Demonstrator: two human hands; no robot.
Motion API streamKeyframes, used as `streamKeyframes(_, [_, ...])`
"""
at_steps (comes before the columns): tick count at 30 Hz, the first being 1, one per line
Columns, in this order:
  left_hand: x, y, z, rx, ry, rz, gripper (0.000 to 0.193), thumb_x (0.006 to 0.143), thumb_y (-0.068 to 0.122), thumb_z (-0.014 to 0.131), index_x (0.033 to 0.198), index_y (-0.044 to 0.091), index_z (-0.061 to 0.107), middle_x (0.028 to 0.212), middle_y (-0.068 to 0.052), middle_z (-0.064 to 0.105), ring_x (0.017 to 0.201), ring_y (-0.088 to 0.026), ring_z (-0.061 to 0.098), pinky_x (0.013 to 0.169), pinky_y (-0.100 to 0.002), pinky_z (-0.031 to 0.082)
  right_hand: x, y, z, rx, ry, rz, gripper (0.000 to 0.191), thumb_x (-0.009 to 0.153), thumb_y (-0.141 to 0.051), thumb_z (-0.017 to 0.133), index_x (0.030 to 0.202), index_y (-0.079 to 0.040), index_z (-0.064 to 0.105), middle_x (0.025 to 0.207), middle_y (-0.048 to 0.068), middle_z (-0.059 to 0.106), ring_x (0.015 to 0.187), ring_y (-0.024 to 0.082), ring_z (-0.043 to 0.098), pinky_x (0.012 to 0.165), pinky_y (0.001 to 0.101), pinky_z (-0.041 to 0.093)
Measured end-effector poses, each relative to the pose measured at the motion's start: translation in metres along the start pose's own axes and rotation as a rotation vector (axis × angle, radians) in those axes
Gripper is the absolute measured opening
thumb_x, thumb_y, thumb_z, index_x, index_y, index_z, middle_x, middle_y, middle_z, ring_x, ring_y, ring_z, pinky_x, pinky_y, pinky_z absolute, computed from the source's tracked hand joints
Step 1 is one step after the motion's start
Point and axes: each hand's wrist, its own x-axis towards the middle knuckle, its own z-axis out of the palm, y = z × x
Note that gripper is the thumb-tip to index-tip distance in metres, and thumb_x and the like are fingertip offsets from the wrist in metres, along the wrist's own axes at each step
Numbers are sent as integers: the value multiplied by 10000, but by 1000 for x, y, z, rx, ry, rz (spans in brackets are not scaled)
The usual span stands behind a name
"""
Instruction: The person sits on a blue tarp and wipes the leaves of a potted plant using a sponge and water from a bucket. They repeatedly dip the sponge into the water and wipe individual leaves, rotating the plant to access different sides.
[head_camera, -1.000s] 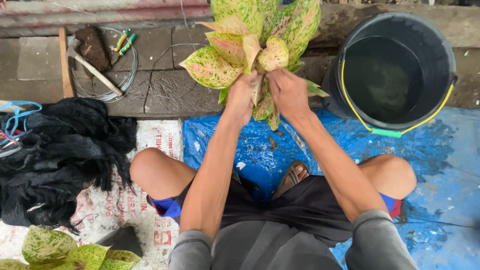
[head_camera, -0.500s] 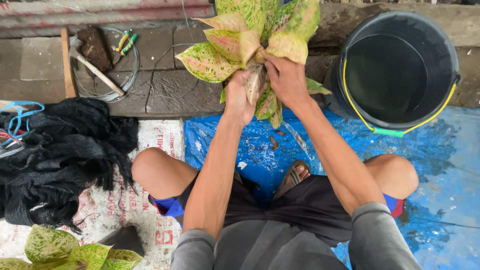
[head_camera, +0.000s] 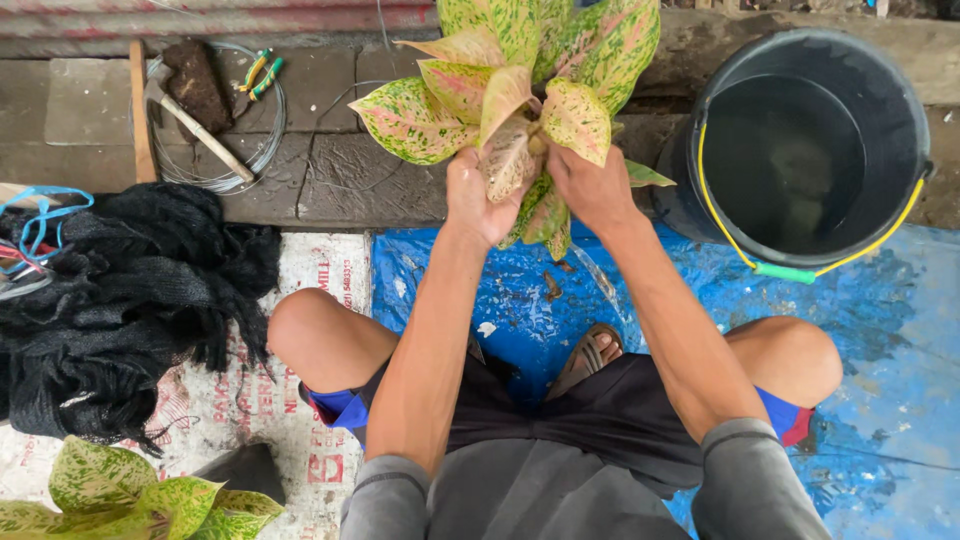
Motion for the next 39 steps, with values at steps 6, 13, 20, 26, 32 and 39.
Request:
streamKeyframes(6, [-3,1,-3,-27,77,-21,443,992,211,343,1374,16,454,1266,-224,595,1167,-371,616,1048,-542,521,9,12,4,348,-81,236,297,893,-44,654,1189,-17,666,1044,195,718,983,402,708,854,463,576])
streamKeyframes(13, [-8,4,-6,-57,53,-17,446,988,204,355,1356,-31,450,1296,-258,587,1202,-398,600,1079,-552,488,7,5,1,25,-27,96,270,885,-61,711,1155,-48,712,1050,201,720,963,418,683,834,465,562])
streamKeyframes(20, [-16,3,0,-59,62,-14,415,960,172,377,1312,-12,497,1275,-225,601,1193,-381,597,1080,-544,480,17,19,1,217,-150,86,165,886,-102,756,1012,-8,708,911,221,690,920,441,670,748,484,530])
streamKeyframes(26, [-16,2,-1,16,55,-49,379,988,180,389,1261,-44,526,1239,-246,630,1186,-394,612,1081,-524,509,17,6,-8,43,39,203,115,948,-88,714,1046,-34,737,909,197,719,825,368,721,730,447,556])
streamKeyframes(32, [-13,-9,-6,129,-107,18,413,961,163,466,1318,-16,573,1278,-152,661,1196,-301,629,1082,-479,508,21,-13,-2,117,32,149,125,896,-81,687,992,-25,746,875,213,704,795,383,708,700,454,557])
streamKeyframes(39, [-23,-11,5,145,-348,79,420,978,157,511,1375,30,559,1305,-97,649,1189,-257,608,1033,-457,471,33,-15,-9,162,-64,234,147,943,-66,663,1067,-12,720,841,224,699,765,401,718,660,453,543])
